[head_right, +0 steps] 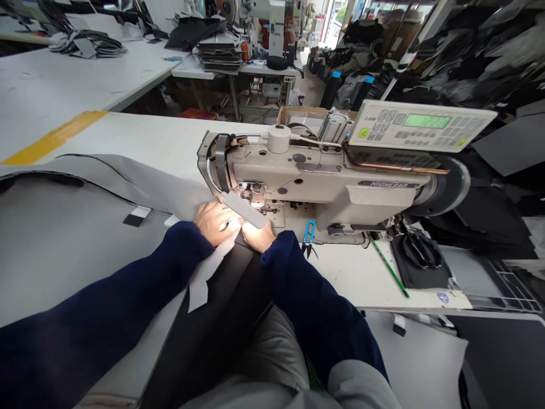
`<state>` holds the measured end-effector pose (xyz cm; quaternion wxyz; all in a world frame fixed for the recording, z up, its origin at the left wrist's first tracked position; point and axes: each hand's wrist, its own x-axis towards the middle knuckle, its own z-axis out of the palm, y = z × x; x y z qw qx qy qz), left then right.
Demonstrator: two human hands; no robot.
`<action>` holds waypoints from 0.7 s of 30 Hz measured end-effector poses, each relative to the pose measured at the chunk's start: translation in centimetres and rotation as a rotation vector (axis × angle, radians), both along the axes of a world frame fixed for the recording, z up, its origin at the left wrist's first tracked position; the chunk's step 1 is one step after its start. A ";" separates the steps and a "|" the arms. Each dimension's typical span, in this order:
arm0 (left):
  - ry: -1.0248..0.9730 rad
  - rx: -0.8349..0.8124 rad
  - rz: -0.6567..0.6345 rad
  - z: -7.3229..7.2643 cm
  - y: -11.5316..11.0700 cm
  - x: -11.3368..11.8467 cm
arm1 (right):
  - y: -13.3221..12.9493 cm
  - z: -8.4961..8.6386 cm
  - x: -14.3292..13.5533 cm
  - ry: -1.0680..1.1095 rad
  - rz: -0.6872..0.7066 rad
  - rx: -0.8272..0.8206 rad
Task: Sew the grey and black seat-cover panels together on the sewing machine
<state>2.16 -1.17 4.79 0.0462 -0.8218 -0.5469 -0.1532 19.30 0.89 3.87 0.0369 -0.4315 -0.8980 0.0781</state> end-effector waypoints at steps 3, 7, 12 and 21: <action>0.118 -0.077 -0.092 0.8 -2.0 0.9 | -0.5 0.4 0.3 -0.040 0.025 -0.026; 0.285 -0.249 -0.044 0.6 -0.4 1.0 | -1.2 1.2 1.4 -0.083 0.041 -0.080; 0.321 -0.344 -0.149 0.3 1.3 -1.5 | -1.7 1.5 2.8 -0.078 0.025 -0.183; 0.185 -0.210 0.040 0.3 -0.6 0.4 | -2.2 1.2 2.2 -0.027 -0.009 -0.130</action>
